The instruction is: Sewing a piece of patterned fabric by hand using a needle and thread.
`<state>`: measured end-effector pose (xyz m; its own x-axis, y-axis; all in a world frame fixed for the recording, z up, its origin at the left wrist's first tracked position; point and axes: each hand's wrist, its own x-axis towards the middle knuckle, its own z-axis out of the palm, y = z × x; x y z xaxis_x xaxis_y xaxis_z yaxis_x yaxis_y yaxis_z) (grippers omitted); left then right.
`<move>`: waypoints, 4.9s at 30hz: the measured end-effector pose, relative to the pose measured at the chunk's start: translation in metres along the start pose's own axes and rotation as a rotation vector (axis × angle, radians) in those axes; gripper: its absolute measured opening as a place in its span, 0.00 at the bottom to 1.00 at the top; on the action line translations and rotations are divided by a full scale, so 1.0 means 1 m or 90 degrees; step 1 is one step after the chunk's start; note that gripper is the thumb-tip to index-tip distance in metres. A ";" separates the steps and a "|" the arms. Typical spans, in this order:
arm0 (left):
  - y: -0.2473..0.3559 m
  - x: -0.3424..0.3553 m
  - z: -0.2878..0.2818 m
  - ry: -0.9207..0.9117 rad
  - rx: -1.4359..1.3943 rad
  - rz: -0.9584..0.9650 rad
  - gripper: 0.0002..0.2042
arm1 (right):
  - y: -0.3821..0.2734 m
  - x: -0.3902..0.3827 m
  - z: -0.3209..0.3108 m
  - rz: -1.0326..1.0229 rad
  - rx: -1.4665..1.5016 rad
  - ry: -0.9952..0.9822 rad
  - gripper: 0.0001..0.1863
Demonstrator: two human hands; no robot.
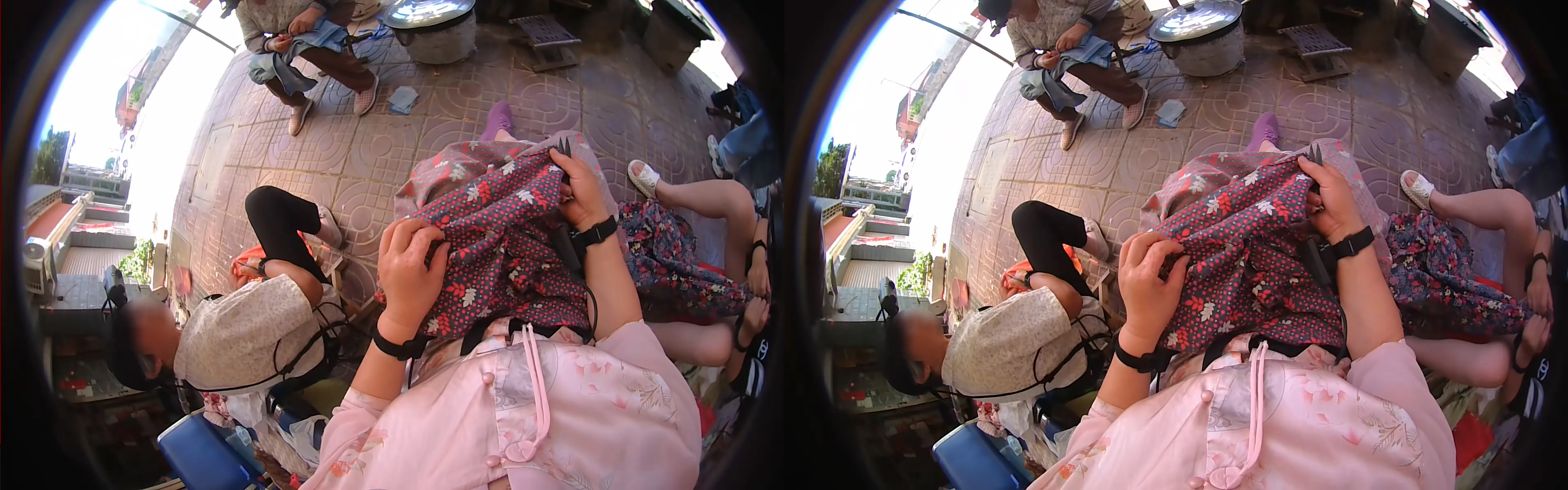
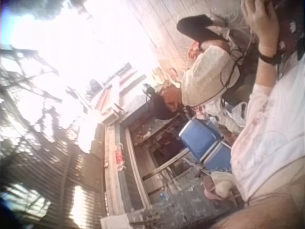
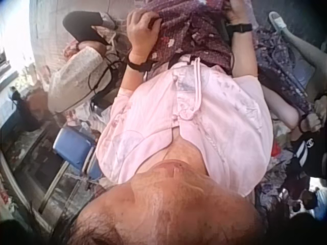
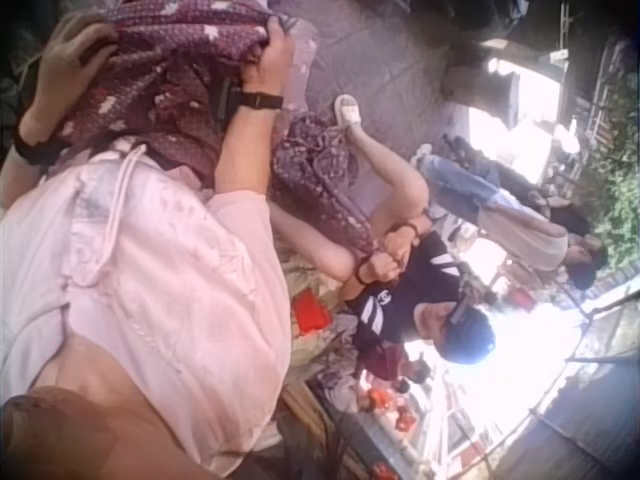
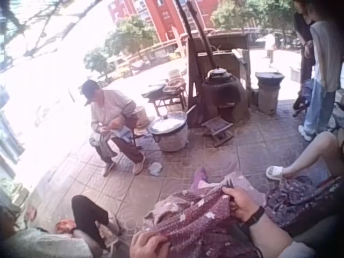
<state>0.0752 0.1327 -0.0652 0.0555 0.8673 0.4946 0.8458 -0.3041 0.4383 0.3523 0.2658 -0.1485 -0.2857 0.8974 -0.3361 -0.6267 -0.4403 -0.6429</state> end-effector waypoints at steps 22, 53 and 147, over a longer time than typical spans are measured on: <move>-0.041 -0.007 -0.023 0.012 -0.165 -0.272 0.04 | 0.007 0.004 -0.003 0.001 0.001 -0.010 0.11; 0.049 0.056 -0.006 -0.286 -0.345 -0.118 0.11 | -0.023 -0.072 0.076 -0.121 -0.088 -0.082 0.05; 0.038 -0.046 -0.011 0.194 -0.731 -0.430 0.10 | 0.009 -0.145 -0.061 -0.225 -0.443 0.099 0.14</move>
<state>0.0986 0.0767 -0.0630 -0.4340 0.9008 0.0166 -0.2593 -0.1425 0.9552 0.4320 0.1299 -0.1474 -0.0188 0.9956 -0.0916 -0.0498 -0.0924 -0.9945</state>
